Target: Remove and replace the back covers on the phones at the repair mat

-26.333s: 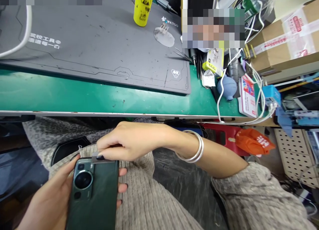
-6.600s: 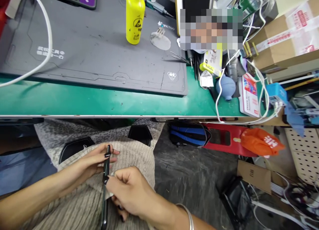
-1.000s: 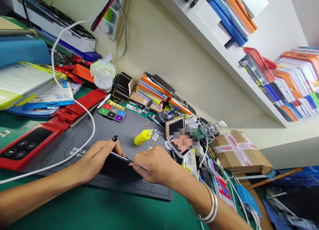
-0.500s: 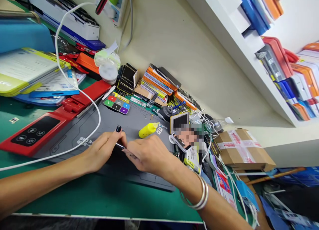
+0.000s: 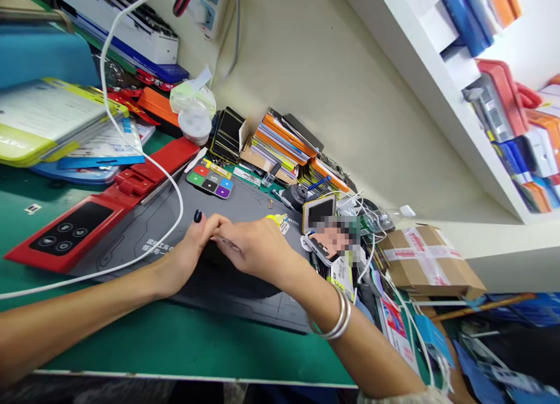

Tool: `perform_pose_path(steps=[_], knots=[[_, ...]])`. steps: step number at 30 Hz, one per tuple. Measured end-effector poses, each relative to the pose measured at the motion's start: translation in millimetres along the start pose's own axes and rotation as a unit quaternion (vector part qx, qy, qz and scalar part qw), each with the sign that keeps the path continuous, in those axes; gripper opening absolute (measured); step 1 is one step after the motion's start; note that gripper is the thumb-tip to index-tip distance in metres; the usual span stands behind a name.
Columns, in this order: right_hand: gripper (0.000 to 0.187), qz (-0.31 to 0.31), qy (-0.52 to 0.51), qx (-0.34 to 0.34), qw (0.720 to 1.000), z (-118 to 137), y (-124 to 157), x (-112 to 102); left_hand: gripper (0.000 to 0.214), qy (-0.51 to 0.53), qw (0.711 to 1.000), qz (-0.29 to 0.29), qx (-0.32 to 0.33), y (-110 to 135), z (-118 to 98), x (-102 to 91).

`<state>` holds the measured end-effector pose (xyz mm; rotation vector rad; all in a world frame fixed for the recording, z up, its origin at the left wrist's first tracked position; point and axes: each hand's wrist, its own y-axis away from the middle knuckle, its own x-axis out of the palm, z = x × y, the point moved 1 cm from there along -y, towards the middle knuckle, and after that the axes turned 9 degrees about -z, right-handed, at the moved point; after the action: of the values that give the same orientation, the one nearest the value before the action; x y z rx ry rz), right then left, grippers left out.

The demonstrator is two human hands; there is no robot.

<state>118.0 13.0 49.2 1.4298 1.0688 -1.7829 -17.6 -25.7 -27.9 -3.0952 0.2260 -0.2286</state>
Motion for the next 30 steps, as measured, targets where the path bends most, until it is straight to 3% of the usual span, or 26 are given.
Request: perform_pose_path(steps=[2, 4, 8, 11, 14, 16, 18, 21, 24, 27, 30], knots=[[0.027, -0.006, -0.043, 0.012, 0.999, -4.1, 3.9, -0.2, 0.036, -0.028, 1.0, 0.012, 0.007, -0.4, 2.4, -2.6], [0.029, -0.044, -0.068, 0.034, 0.996, -4.6, 9.4, -3.8, 0.035, -0.048, 0.998, 0.046, 0.01, -0.5, 1.9, -5.9], [0.026, -0.196, -0.088, 0.081, 0.973, 5.4, 20.8, -22.1, 0.008, -0.075, 0.994, 0.062, 0.046, -2.5, -24.2, -14.4], [0.023, -0.311, -0.09, 0.096, 0.941, 18.1, 26.3, -32.3, 0.013, -0.131, 0.978, 0.018, 0.163, -3.9, -62.2, -19.4], [0.024, -0.37, -0.096, 0.068, 0.922, 27.5, 29.2, -26.2, 0.021, -0.258, 0.925, 0.026, 0.277, -2.5, -89.6, -15.5], [0.028, -0.393, -0.088, 0.045, 0.914, 29.8, 31.5, -16.3, 0.015, -0.342, 0.888, 0.039, 0.304, -1.4, -95.0, -7.7], [0.03, -0.415, -0.074, 0.038, 0.906, 29.2, 35.4, -8.2, 0.007, -0.407, 0.861, 0.019, 0.306, -0.9, -94.5, 1.9], [0.03, -0.421, -0.062, 0.028, 0.904, 25.3, 44.5, -5.5, 0.012, -0.491, 0.818, -0.013, 0.3, -0.9, -94.4, 16.7], [0.034, -0.417, -0.025, 0.011, 0.909, 21.7, 55.9, -10.1, 0.017, -0.557, 0.776, 0.019, 0.296, -2.1, -99.9, 31.1], [0.035, -0.428, -0.011, 0.021, 0.903, 20.3, 66.1, -12.7, 0.016, -0.586, 0.754, 0.051, 0.293, -3.7, -105.6, 43.6], [0.035, -0.432, -0.026, 0.03, 0.901, 20.1, 72.7, -12.2, 0.016, -0.588, 0.752, 0.072, 0.288, -4.8, -107.8, 52.7]])
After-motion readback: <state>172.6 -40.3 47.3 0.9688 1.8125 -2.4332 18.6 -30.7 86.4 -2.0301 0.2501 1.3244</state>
